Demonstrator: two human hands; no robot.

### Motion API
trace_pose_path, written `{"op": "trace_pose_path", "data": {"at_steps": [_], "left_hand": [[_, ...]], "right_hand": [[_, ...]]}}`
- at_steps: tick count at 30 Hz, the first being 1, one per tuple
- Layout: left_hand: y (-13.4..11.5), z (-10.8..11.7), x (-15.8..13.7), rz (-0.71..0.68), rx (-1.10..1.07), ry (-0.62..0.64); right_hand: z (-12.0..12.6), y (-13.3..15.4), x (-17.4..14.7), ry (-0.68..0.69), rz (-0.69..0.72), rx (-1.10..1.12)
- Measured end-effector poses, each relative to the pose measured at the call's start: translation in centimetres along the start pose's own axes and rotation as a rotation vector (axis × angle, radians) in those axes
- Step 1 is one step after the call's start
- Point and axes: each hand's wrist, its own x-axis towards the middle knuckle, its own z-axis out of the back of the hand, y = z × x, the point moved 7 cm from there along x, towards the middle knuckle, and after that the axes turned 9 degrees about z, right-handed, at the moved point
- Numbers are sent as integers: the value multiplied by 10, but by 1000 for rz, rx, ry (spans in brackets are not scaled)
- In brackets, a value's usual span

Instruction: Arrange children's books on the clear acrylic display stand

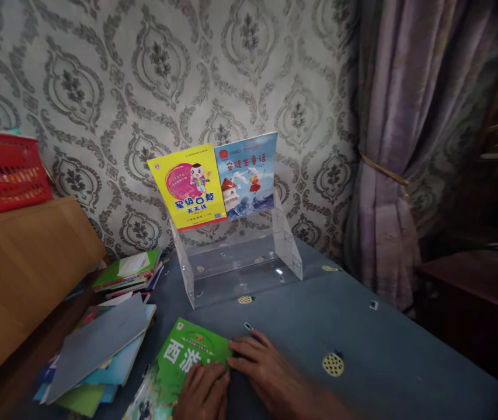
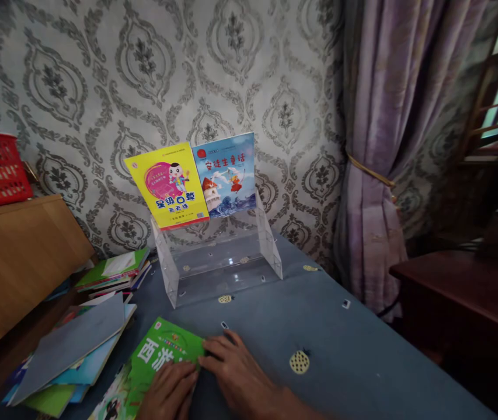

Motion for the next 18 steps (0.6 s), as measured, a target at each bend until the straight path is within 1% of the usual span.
{"op": "trace_pose_path", "data": {"at_steps": [2,3,7,10,13,15,16,17,18], "left_hand": [[-3,6,4,-52,-18,26],[-5,9,6,-47,-30,46],[-8,22,10,86,-84,75],[-13,25,10,147,-116,100],[-13,31,17,202,-160,137],[-7,47,24,230,-204,140],[-3,60,27,243,-228,126],[5,75,27,298,-237,112],[12,94,24,356,-237,71]], "right_hand": [[1,1,0,13,-10,4],[1,1,-1,18,-16,8],[-1,2,-1,39,-22,17],[-3,3,-2,41,-6,2],[-3,4,-2,41,-1,-26],[-4,4,-1,52,3,-30],[-4,4,-1,58,5,-26],[-5,4,-1,65,8,-19],[-6,4,-1,71,11,-12]]}}
